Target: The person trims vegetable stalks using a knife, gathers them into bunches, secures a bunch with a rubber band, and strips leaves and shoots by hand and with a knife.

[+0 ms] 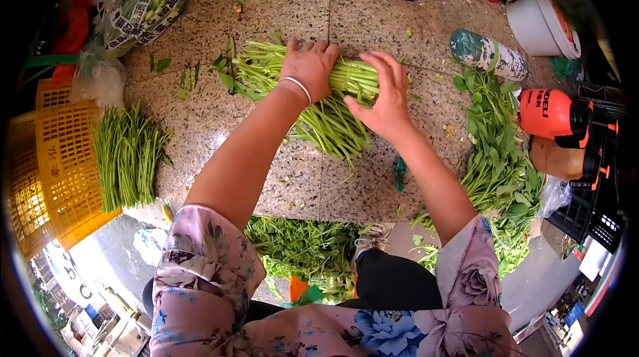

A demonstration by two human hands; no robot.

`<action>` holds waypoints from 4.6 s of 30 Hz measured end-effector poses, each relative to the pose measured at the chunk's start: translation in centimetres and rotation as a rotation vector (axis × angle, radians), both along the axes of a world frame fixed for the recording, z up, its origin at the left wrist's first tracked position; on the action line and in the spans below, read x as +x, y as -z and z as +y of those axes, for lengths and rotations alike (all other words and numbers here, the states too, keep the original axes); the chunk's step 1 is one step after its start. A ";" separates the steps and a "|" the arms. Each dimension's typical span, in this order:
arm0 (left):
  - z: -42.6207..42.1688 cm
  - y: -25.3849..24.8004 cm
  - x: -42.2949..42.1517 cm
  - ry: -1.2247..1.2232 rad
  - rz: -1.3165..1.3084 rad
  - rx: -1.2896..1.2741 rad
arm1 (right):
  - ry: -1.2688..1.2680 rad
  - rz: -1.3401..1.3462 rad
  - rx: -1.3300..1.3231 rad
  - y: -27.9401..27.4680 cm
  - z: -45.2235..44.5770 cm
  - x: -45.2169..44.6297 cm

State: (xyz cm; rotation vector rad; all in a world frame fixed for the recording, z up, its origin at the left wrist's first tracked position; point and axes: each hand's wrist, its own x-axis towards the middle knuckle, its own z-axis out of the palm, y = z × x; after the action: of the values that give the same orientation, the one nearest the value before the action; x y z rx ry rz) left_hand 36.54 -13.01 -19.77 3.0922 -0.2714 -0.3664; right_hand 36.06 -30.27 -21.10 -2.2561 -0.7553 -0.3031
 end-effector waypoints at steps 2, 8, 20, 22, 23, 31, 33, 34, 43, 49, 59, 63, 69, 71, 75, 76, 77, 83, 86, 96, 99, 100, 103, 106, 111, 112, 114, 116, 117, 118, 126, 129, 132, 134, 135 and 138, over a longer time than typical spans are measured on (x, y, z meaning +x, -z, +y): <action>-0.6 -0.2 0.1 -0.102 0.061 0.011 | 0.056 0.025 0.066 1.4 -0.8 -0.2; -2.0 1.4 0.0 -0.105 -0.055 0.151 | 0.148 0.076 0.057 2.3 0.9 0.5; -2.8 1.6 0.2 -0.183 0.016 0.175 | 0.417 0.618 -0.240 0.0 2.7 2.0; -2.6 1.7 0.2 -0.179 0.012 0.159 | 0.450 0.708 -0.274 -0.3 2.7 2.2; -2.5 1.7 0.2 -0.172 0.010 0.147 | 0.448 0.706 -0.278 0.0 2.6 2.4; -2.6 2.0 0.4 -0.186 0.007 0.128 | 0.414 0.614 -0.090 1.5 2.9 2.1; -2.5 2.0 0.2 -0.182 -0.018 0.114 | 0.384 0.606 -0.108 0.7 2.8 1.6; -2.5 1.9 0.3 -0.178 0.011 0.109 | 0.350 0.589 -0.126 0.4 2.8 1.5; -2.5 1.3 0.4 -0.199 0.116 0.081 | 0.178 0.749 0.264 3.0 2.3 2.0; -2.3 1.0 0.8 -0.191 0.203 0.101 | 0.118 0.784 -0.103 1.7 1.8 4.1; -2.4 1.0 1.0 -0.142 0.206 0.167 | 0.297 1.797 1.382 2.3 -1.2 4.1; -2.1 0.9 0.8 -0.111 0.166 0.152 | 0.227 1.811 1.435 3.2 -1.9 3.7; -1.8 0.4 0.9 -0.105 0.246 0.100 | 0.265 1.220 0.684 2.5 -2.5 2.8; -1.9 0.7 1.0 -0.098 0.251 0.143 | 0.288 1.409 0.865 4.1 -2.7 3.4; -1.4 0.9 0.9 -0.058 0.240 0.122 | 0.399 1.708 1.168 5.5 -2.3 4.1; -1.3 0.9 0.9 -0.048 0.241 0.113 | 0.440 1.717 1.162 5.3 -2.0 4.1; -1.2 0.8 0.9 -0.039 0.241 0.104 | 0.439 1.721 1.162 5.2 -2.1 3.9; -1.3 0.4 1.8 -0.013 0.337 0.136 | 0.486 1.063 0.357 5.4 -1.9 3.3; -0.6 1.2 1.3 0.023 0.253 0.099 | 0.417 1.120 0.487 4.8 -1.6 4.1; 0.7 2.4 -1.2 0.038 0.014 -0.036 | 0.766 1.408 1.176 6.1 -3.1 5.3; 1.2 2.6 -1.5 0.075 -0.056 -0.078 | 0.528 1.470 1.092 5.1 -6.0 5.3; 1.0 2.4 -1.3 0.081 -0.062 -0.076 | 0.469 1.413 1.009 4.4 -6.6 4.6; 0.6 1.4 0.2 0.095 0.149 -0.026 | 0.419 1.293 0.880 2.7 -7.5 1.6; -0.8 -0.2 2.3 0.108 0.421 0.096 | 0.281 1.228 0.783 2.7 -7.5 -3.0; -2.5 -2.4 3.0 0.086 0.381 0.143 | 0.089 0.923 0.518 3.7 -8.1 -6.8; -2.4 -2.4 3.1 0.094 0.378 0.143 | 0.097 0.918 0.520 3.9 -8.5 -6.9; -2.2 -2.4 3.2 0.114 0.366 0.119 | 0.195 1.091 0.225 4.0 -9.7 -6.7; -2.3 -2.8 2.9 0.108 0.335 0.096 | 0.332 0.983 0.357 5.6 -11.5 -6.8; -2.2 -3.0 2.6 0.099 0.311 0.074 | 0.420 0.895 0.371 5.5 -12.6 -6.4; -1.9 -3.2 2.1 0.097 0.310 0.076 | 0.498 0.847 0.265 4.7 -13.8 -5.6; -0.7 -9.5 -8.0 0.282 -0.112 -0.112 | 0.624 0.539 -0.219 4.7 -19.0 -2.5; -0.2 -14.6 -13.8 0.387 0.134 -0.208 | 0.608 0.557 -0.273 4.3 -18.8 -2.4; -0.1 -18.2 -17.9 0.290 0.262 -0.321 | 0.571 0.609 -0.404 3.8 -18.4 -2.1; -0.3 -18.9 -20.1 0.207 0.251 -0.334 | 0.605 0.547 -0.431 3.7 -18.0 -1.9; -0.5 -18.8 -20.7 0.181 0.241 -0.354 | 0.651 0.487 -0.461 3.7 -17.9 -1.7; -0.7 -16.3 -22.3 0.131 0.236 -0.435 | 0.585 0.486 -0.140 3.2 -17.8 0.5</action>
State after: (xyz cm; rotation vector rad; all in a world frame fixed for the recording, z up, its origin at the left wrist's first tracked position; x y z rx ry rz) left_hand 14.20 -13.70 -3.49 2.5846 -0.4759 -0.5818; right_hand 36.58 -48.11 -24.26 -2.5015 0.1490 0.0397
